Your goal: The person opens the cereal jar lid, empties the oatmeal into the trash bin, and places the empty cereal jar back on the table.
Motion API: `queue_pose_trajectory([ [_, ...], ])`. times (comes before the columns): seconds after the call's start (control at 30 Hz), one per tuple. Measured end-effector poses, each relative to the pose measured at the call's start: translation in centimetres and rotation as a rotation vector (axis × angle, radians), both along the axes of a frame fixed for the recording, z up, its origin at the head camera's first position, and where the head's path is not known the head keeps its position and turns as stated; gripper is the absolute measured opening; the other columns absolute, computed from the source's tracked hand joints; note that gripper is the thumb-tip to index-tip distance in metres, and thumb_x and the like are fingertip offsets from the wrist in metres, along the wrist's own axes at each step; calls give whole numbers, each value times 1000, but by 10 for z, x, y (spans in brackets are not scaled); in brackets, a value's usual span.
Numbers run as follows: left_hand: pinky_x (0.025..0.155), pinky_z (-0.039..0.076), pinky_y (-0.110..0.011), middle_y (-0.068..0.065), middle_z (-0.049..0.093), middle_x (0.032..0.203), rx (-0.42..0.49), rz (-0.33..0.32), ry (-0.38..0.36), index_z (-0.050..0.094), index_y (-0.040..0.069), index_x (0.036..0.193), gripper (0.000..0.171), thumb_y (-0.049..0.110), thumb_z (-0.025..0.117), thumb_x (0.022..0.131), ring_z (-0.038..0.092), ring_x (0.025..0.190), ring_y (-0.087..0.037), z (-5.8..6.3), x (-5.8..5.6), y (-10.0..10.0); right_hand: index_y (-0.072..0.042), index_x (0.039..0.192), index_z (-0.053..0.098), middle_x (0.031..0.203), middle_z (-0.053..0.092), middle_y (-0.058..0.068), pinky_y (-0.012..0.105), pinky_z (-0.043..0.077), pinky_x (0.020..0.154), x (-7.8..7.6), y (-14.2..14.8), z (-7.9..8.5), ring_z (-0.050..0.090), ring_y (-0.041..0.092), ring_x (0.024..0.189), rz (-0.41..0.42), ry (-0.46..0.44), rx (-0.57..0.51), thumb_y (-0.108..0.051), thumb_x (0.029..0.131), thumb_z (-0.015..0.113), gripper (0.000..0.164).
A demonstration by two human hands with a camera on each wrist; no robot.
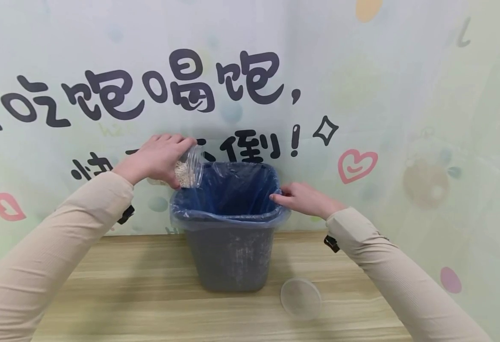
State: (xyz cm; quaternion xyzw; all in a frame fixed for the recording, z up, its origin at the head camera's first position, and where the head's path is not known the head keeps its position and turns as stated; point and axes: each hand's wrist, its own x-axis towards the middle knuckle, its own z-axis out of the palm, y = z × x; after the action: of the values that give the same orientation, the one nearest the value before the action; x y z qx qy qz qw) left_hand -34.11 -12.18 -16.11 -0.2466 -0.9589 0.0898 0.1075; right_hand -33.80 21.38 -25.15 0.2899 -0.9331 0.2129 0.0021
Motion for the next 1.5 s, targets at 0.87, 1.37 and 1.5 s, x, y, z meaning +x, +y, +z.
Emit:
queue_pose_trajectory([
  [0.87,103,29,-55,-21,43,137,-79,53,-55,35,6,144,105,28,92,59,39,124,-42,7,-2,15,-6,82,57,65,44,-1,31,37,59,1,-1,1,46,16,61,0,-22,-4,-28,99,50,29],
  [1.37,104,29,-55,-21,44,137,-106,66,-52,37,7,143,101,29,91,60,40,124,-42,8,-1,19,-6,87,62,66,46,-1,32,40,59,-3,2,-8,49,18,63,-5,-59,-39,-34,101,47,34],
  [1.5,104,29,-54,-21,44,137,-113,68,-47,36,8,143,101,29,91,60,40,124,-41,8,-1,19,-7,86,60,66,45,0,32,39,59,-4,3,-9,48,18,63,-7,-65,-46,-35,101,46,35],
])
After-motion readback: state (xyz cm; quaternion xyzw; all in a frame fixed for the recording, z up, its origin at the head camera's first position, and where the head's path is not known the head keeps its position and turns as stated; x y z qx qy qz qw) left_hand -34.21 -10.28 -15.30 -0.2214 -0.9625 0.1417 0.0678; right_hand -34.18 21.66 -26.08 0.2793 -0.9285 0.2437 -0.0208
